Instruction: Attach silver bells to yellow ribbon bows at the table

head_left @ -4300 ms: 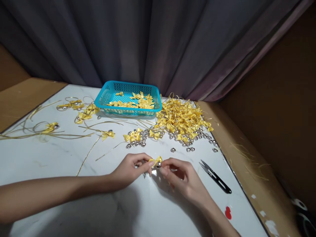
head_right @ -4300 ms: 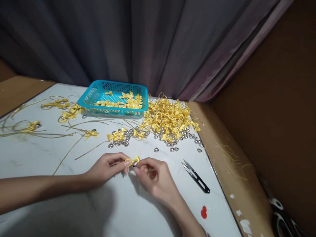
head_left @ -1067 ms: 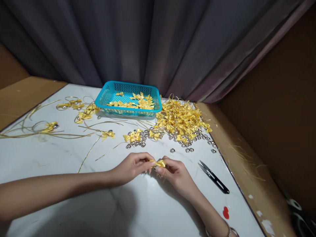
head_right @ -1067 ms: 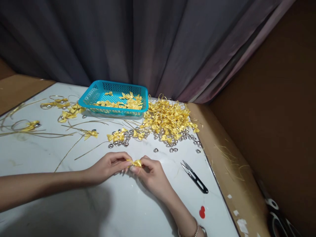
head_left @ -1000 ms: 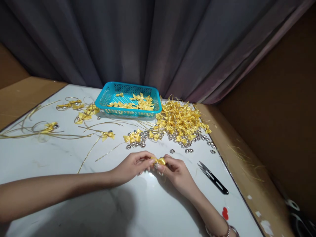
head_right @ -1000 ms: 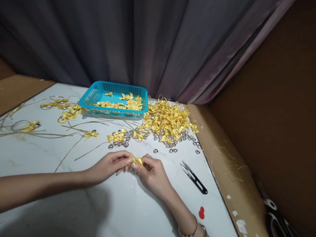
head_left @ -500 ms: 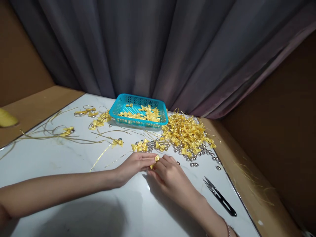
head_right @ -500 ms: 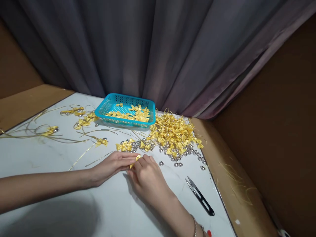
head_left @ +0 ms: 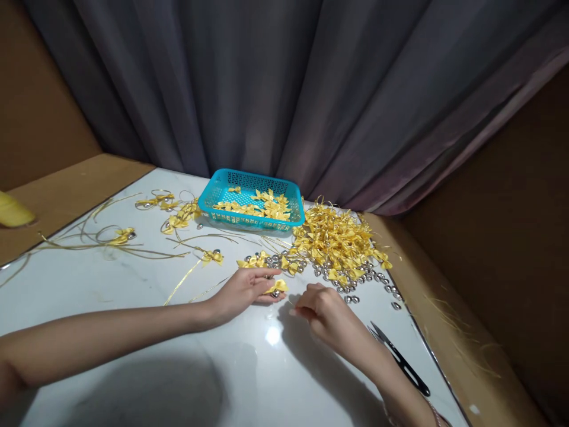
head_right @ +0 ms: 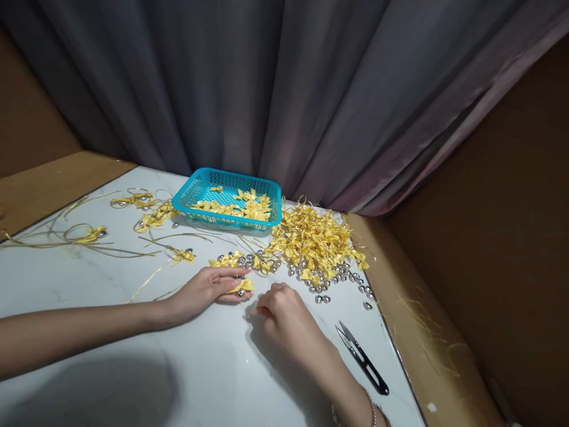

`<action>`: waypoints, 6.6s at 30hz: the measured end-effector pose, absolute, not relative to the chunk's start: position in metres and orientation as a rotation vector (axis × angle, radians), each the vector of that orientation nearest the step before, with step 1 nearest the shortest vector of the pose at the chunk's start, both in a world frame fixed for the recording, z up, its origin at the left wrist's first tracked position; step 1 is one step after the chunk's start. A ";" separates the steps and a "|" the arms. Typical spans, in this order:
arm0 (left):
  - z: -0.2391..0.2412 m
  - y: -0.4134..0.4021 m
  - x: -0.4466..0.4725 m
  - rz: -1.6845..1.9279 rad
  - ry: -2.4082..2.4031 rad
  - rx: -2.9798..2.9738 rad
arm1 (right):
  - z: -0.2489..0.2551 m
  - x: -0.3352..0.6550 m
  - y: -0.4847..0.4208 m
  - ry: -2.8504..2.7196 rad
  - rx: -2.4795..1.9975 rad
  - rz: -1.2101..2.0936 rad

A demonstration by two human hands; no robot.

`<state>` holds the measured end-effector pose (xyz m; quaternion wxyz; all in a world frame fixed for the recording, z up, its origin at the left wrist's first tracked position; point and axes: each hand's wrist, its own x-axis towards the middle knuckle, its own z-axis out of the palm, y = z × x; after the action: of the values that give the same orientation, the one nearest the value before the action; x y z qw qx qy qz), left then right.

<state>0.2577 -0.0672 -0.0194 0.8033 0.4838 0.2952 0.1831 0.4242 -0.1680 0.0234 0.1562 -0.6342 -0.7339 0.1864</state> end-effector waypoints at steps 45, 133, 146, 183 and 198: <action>-0.039 -0.028 0.243 1.154 0.264 2.790 | 0.050 0.436 -0.081 -1.185 -1.449 1.165; -0.023 -0.031 0.248 -0.184 0.220 1.345 | 0.028 0.422 -0.136 -1.051 -1.332 1.922; -0.025 -0.035 0.246 -0.114 0.226 1.378 | 0.024 0.418 -0.135 -1.081 -1.388 1.895; -0.021 -0.031 0.248 -0.169 0.229 1.361 | 0.024 0.420 -0.137 -1.128 -1.453 1.821; -0.020 -0.031 0.247 -0.186 0.173 1.389 | 0.022 0.415 -0.139 -1.268 -1.472 1.813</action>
<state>0.2470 -0.0309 -0.0203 0.7608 0.6384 0.0795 -0.0856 0.4149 -0.1390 0.0218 0.2398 -0.5377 -0.4632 0.6624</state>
